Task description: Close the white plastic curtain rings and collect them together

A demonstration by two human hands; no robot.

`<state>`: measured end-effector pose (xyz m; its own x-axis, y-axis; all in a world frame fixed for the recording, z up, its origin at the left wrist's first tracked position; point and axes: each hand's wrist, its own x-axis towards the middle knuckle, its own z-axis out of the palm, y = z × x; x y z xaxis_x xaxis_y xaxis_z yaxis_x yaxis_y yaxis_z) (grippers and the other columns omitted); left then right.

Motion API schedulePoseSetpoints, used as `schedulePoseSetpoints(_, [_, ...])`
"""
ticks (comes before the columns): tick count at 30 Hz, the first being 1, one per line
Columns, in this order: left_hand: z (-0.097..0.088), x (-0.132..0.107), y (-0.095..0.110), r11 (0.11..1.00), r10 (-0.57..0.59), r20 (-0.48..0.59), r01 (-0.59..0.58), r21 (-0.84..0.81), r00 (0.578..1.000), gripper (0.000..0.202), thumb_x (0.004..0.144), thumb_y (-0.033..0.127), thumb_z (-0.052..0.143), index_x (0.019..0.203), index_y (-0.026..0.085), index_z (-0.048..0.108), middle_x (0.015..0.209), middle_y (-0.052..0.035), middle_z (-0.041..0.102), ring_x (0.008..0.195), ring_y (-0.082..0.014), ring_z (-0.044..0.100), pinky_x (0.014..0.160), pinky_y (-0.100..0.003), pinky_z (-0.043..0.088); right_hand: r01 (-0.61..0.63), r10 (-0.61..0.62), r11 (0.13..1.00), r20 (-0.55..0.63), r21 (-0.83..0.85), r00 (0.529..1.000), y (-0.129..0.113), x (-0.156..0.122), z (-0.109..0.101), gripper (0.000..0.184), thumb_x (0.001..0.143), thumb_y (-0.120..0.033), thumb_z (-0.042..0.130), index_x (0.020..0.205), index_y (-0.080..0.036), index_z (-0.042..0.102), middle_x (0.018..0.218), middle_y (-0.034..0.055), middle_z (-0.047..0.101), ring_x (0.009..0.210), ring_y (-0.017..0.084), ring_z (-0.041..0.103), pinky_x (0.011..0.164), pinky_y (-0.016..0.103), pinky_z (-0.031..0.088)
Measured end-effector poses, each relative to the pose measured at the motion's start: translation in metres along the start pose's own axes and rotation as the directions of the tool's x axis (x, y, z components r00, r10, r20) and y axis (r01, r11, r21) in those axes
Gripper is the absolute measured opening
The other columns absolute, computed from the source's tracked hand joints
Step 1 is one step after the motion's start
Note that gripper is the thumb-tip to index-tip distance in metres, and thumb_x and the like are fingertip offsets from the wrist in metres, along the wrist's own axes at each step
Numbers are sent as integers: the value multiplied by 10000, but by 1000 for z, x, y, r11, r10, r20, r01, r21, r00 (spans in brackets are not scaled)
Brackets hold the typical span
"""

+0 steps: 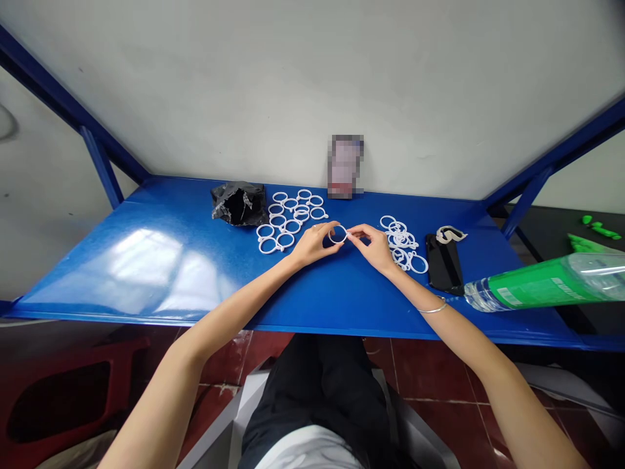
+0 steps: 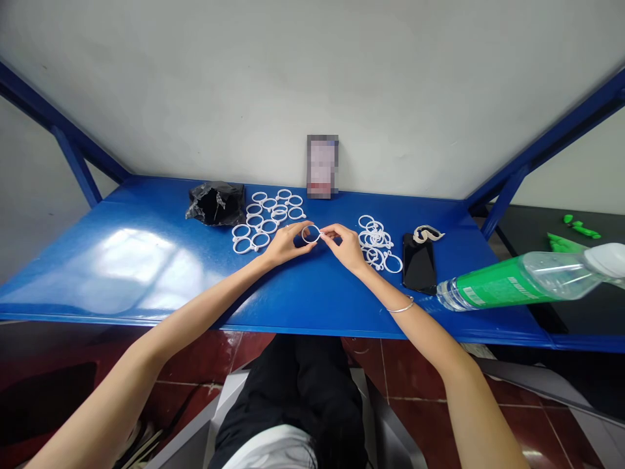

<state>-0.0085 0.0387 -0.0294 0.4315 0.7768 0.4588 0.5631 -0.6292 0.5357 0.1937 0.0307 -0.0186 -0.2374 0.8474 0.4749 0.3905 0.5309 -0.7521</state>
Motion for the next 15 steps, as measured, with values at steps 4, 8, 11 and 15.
schedulePoseSetpoints(4, [0, -1, 1, 999, -19, 28, 18, 29, 999, 457, 890, 344, 623, 1291, 147, 523, 1048, -86, 682, 965, -201, 663, 840, -312, 542, 21, -21, 1000, -19, -5, 1000, -1, 0, 0, 202, 892, -411, 638, 906, -220, 702, 862, 42, 724, 733, 181, 674, 719, 343, 586])
schedulePoseSetpoints(8, [-2, -1, 6, 992, 10, -20, -8, 127, 1000, 528, 878, 374, 645, 1339, 168, 489, 1271, -136, 612, 1200, -264, 585, 980, -399, 511, 26, -26, 1000, -47, -4, 999, -2, 1, -1, 191, 896, -398, 632, 910, -218, 693, 871, 41, 708, 736, 174, 661, 717, 331, 576])
schedulePoseSetpoints(11, [-9, 0, 20, 975, 136, -146, -107, 194, 980, 352, 915, 312, 578, 1233, 164, 566, 1196, -137, 642, 1144, -247, 613, 963, -398, 522, 17, -17, 1000, -59, 3, 998, -2, 1, -2, 196, 898, -398, 625, 913, -214, 690, 872, 42, 705, 734, 171, 657, 713, 324, 570])
schedulePoseSetpoints(15, [-40, -2, 72, 904, 416, -314, -351, 246, 853, 152, 918, 203, 527, 1029, 179, 629, 987, -85, 700, 946, -199, 671, 830, -349, 563, 9, -9, 1000, -58, 0, 998, -3, 0, -2, 193, 892, -386, 626, 921, -205, 686, 870, 45, 706, 735, 173, 657, 722, 328, 566])
